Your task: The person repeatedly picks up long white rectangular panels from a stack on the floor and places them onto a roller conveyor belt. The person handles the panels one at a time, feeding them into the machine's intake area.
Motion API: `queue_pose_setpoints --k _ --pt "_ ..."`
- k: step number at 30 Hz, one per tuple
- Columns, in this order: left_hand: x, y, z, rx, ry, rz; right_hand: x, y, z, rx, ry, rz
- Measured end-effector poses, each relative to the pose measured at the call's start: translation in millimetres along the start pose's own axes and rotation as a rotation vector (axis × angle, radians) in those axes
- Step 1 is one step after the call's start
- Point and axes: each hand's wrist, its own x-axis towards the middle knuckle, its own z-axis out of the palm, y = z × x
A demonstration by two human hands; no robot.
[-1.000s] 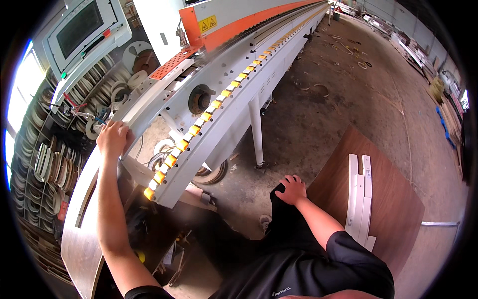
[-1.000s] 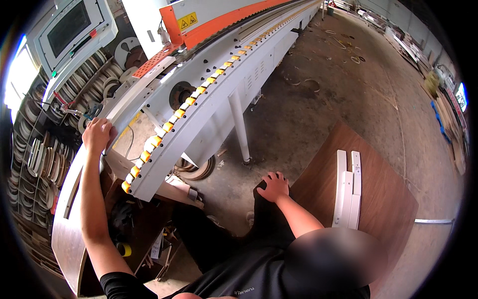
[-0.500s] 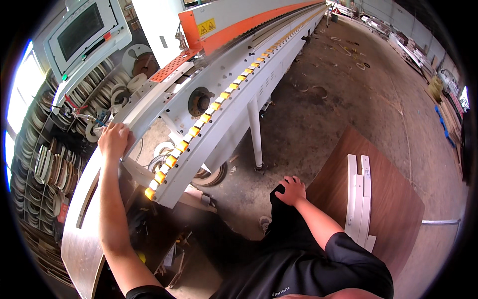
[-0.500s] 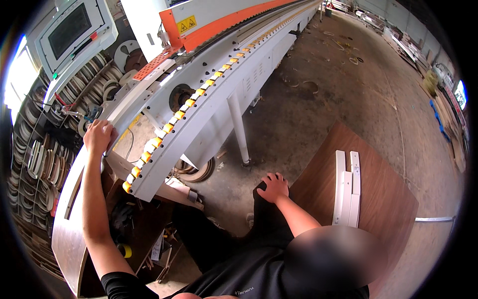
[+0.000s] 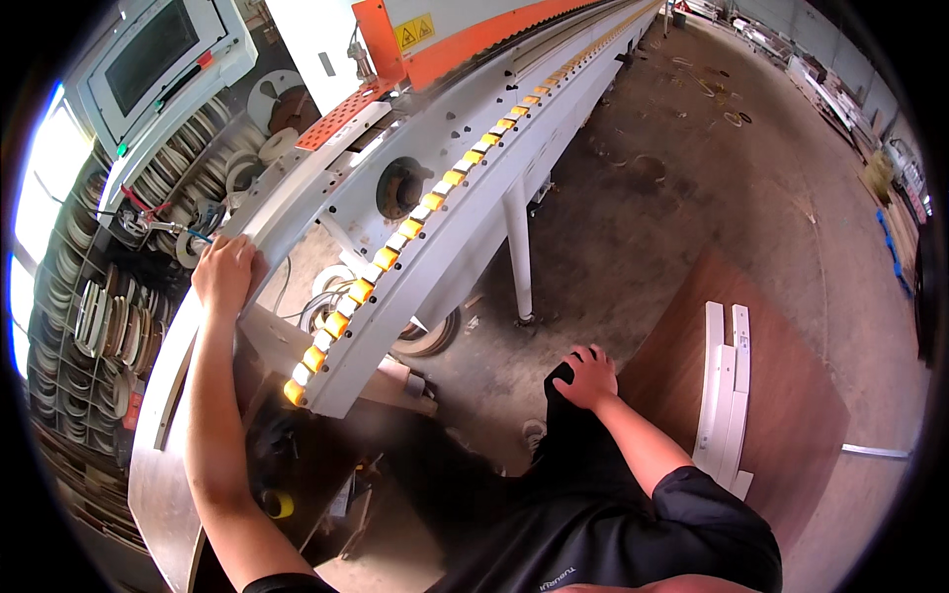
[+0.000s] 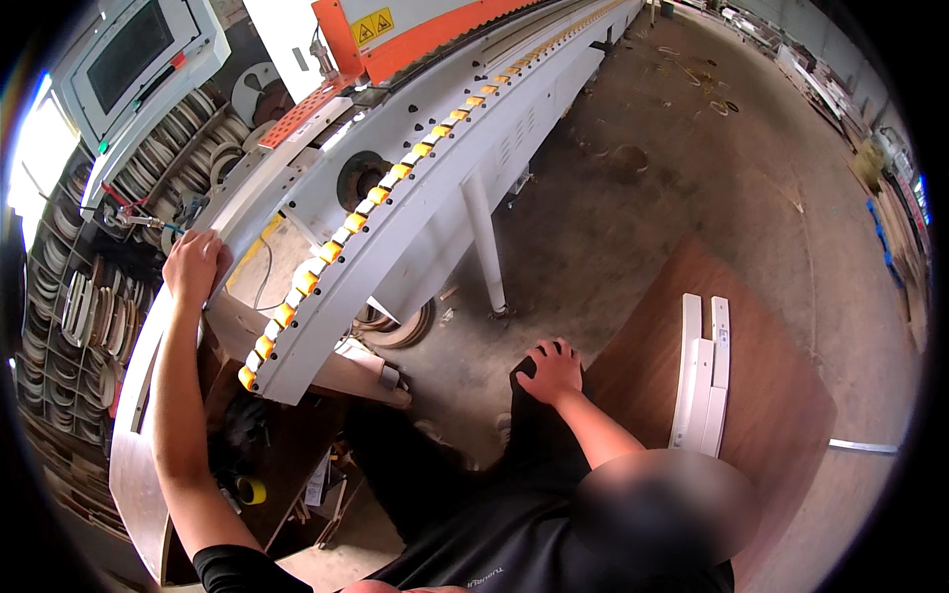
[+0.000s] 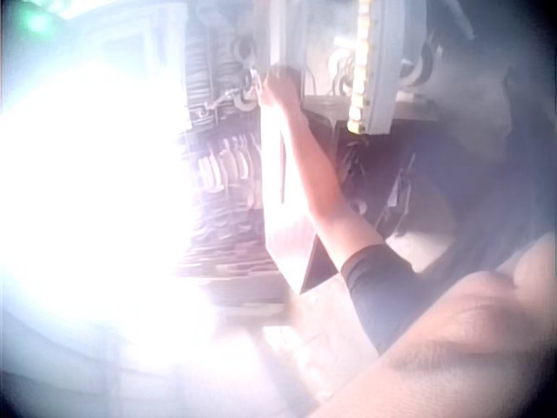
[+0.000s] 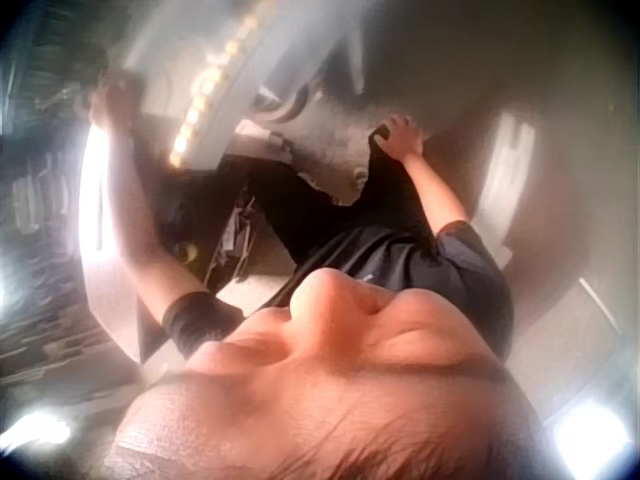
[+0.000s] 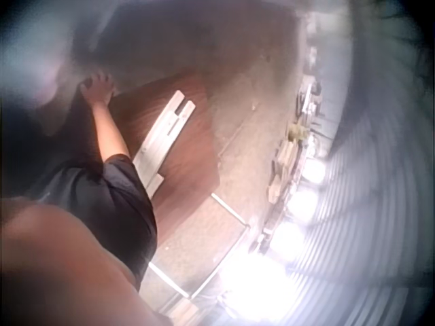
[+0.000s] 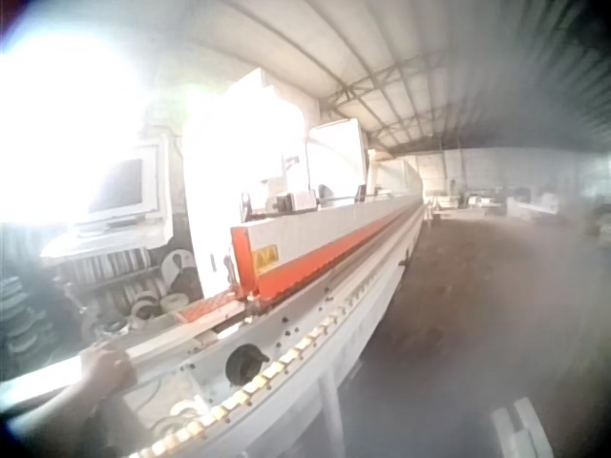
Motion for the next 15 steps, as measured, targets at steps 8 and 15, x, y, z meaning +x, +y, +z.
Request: queue_pose_setpoints --k 8,15 --pt "49.2 39.0 22.9 0.109 -0.071 0.051 6.6 -6.8 2.1 -0.025 0.015 -0.058" --pt "76.0 61.8 48.1 -0.025 0.035 0.143 6.8 6.7 4.1 0.011 0.051 -0.018"
